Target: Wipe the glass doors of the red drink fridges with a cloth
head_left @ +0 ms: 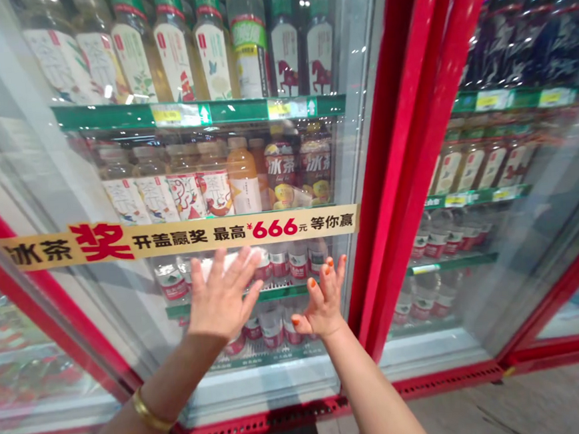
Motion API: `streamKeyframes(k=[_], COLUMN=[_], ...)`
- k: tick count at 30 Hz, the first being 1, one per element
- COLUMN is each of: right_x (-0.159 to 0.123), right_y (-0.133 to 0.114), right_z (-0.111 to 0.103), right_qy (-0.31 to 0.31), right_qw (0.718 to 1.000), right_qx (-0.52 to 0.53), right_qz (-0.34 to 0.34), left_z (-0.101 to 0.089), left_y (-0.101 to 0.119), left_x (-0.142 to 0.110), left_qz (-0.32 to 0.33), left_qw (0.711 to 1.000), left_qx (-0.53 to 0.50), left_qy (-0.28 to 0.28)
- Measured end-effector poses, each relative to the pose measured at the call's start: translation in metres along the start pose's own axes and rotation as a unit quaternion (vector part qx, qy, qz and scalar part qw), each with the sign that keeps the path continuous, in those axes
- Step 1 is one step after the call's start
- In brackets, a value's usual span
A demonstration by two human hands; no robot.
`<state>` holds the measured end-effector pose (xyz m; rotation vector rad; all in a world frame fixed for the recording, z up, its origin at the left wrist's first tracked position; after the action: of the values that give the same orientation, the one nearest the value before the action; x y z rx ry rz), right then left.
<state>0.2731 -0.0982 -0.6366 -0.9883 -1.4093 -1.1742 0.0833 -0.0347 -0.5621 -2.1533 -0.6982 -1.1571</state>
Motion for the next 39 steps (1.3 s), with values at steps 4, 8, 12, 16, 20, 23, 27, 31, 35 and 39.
streamKeyframes(k=[4, 8, 12, 16, 20, 23, 27, 31, 35, 39], right_x=[-0.002, 0.003, 0.010, 0.015, 0.016, 0.016, 0.017, 0.019, 0.022, 0.021], right_y=[0.004, 0.003, -0.001, -0.006, -0.008, -0.006, -0.006, -0.009, -0.011, -0.008], right_z=[-0.002, -0.005, -0.009, -0.009, -0.012, -0.009, -0.009, -0.009, -0.010, -0.009], right_qy=[0.008, -0.004, 0.016, -0.002, -0.003, -0.006, 0.001, -0.022, -0.022, -0.021], right_qw=[0.999, 0.998, 0.999, 0.999, 0.998, 0.998, 0.998, 0.997, 0.996, 0.996], right_qx=[-0.039, -0.059, -0.039, -0.045, -0.052, -0.060, -0.065, -0.073, -0.083, -0.086], right_qz=[0.031, 0.026, 0.003, -0.028, -0.029, -0.016, -0.018, -0.033, -0.040, -0.031], left_z=[0.000, 0.034, 0.035, -0.020, -0.052, -0.024, 0.024, 0.003, -0.024, 0.015], left_y=[0.028, 0.090, 0.031, -0.093, -0.149, -0.100, -0.017, -0.062, -0.122, -0.058], left_x=[0.059, 0.017, -0.081, -0.101, -0.043, -0.024, -0.093, -0.139, -0.097, -0.079], left_qz=[-0.022, 0.193, 0.078, -0.161, -0.339, -0.244, -0.071, -0.186, -0.368, -0.234], left_qw=[1.000, 0.981, 0.996, 0.986, 0.938, 0.968, 0.997, 0.980, 0.926, 0.972], left_qx=[0.007, -0.004, 0.007, 0.040, 0.000, 0.020, 0.034, 0.054, 0.018, 0.007], left_qy=[0.003, -0.027, -0.044, 0.016, 0.065, 0.053, -0.019, 0.034, 0.084, -0.001])
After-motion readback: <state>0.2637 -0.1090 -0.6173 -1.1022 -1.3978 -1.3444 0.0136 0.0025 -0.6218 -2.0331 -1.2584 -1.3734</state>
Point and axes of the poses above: each hand's wrist, its own x-axis towards the middle knuckle, its own z-axis out of the palm, y = z × x, the point moved 6 cm from there along x, towards the middle knuckle, and after that the axes turned 2 degrees about x, right-handed, at the moved point
